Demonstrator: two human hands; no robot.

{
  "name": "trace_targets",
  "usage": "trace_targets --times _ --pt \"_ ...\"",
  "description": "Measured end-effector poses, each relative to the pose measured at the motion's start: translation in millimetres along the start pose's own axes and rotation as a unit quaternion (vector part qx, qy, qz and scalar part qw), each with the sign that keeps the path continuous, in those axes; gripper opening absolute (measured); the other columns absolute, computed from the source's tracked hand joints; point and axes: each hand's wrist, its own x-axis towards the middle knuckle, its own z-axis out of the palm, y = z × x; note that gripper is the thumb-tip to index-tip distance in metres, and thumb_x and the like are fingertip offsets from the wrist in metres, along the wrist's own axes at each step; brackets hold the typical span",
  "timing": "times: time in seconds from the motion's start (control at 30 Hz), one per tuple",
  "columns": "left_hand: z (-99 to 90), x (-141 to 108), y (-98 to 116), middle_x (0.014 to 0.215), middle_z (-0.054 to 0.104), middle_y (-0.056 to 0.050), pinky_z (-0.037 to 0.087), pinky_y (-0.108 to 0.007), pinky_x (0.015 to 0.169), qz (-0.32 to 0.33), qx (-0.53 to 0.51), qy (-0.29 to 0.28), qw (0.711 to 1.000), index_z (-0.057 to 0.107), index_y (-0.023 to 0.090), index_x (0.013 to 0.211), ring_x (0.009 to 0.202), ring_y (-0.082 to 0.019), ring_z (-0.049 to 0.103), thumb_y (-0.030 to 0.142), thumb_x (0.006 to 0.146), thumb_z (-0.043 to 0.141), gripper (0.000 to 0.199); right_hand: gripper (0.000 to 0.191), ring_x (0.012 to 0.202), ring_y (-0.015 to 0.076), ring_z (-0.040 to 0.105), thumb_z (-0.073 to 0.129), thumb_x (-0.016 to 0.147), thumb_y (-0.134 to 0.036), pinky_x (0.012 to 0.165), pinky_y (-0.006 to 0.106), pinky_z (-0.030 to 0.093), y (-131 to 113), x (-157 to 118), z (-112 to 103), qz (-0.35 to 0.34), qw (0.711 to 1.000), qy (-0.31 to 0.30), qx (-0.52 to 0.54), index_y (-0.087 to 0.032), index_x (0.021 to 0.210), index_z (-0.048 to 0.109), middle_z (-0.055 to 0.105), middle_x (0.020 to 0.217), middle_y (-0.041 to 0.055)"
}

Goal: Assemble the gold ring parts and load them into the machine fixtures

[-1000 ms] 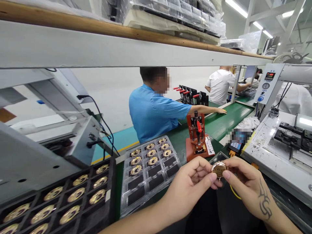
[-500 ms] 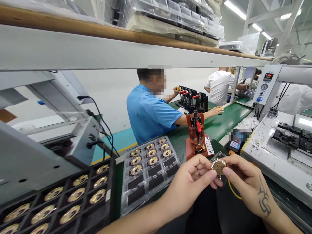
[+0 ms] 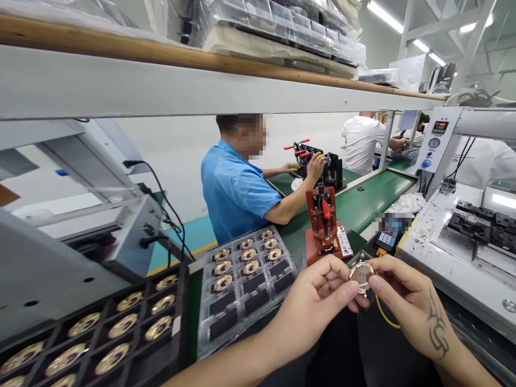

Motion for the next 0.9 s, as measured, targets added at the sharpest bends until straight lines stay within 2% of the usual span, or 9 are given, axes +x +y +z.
trace_targets --times 0.3,0.5,0.9 --pt "1.2 2.1 -3.3 0.087 0.079 -0.006 0.059 -0.027 0.074 0.007 0.009 -0.009 1.0 0.06 0.017 0.091 0.079 -0.016 0.075 0.043 0.092 0.081 0.033 0.021 0.099 0.0211 0.073 0.066 0.104 -0.04 0.082 0.028 0.06 1.3 0.4 -1.0 0.014 0.999 0.01 0.039 -0.029 0.117 0.079 0.077 0.105 0.0038" --pt "1.4 1.7 -4.2 0.088 0.076 -0.003 0.057 -0.026 0.077 0.026 0.054 0.01 0.998 0.062 0.018 0.092 0.08 -0.015 0.071 0.039 0.094 0.079 0.027 0.022 0.1 0.0212 0.073 0.067 0.104 -0.038 0.086 0.03 0.06 3.0 0.4 0.2 0.024 0.997 0.008 0.073 -0.027 0.119 0.078 0.078 0.109 0.0049" --pt "1.8 -0.1 -1.8 0.088 0.075 -0.003 0.056 -0.028 0.082 0.066 0.126 0.012 0.99 0.064 0.018 0.091 0.084 -0.017 0.071 0.034 0.097 0.074 0.019 0.019 0.096 0.0166 0.072 0.068 0.104 -0.036 0.086 0.024 0.06 4.3 0.1 0.7 0.03 0.993 -0.004 0.116 -0.028 0.119 0.078 0.078 0.11 0.0028"
